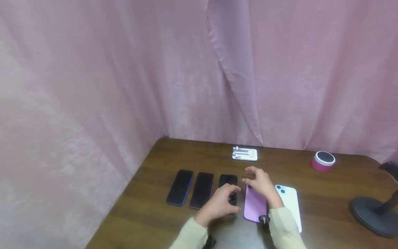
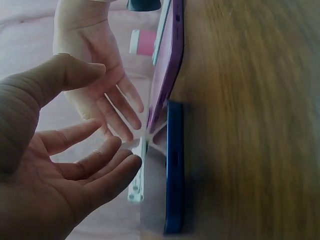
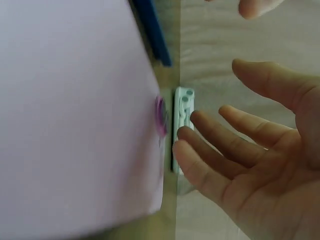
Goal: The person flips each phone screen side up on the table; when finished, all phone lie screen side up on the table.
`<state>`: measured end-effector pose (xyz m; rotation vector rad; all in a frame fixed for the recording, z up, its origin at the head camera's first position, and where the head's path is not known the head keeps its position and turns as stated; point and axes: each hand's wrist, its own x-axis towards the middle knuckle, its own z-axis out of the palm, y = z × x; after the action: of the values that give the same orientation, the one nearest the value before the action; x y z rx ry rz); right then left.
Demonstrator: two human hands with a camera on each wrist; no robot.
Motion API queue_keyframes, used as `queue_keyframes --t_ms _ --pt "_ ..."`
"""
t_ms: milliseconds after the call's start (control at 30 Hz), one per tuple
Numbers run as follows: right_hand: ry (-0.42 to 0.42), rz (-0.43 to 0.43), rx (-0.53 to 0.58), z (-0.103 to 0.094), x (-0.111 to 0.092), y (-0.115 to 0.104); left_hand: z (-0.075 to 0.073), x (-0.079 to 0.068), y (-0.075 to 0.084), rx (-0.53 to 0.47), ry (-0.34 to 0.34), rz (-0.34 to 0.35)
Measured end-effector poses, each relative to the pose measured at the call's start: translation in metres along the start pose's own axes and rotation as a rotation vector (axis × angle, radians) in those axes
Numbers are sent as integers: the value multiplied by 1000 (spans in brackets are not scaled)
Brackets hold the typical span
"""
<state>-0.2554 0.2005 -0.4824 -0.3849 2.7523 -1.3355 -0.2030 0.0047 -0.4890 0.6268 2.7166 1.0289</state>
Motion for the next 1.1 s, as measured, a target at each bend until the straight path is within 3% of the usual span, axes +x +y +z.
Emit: queue_keyframes --t_ms 333,567,833,1100 --pt "17 41 -57 -15 -18 20 26 14 22 237 -72 157" --pt "9 72 -122 -17 -19 24 38 15 25 332 -79 164" --pt "27 122 -199 -15 -14 17 36 15 28 409 -91 186" --pt "48 126 -228 -14 -15 16 40 15 29 409 -71 147"
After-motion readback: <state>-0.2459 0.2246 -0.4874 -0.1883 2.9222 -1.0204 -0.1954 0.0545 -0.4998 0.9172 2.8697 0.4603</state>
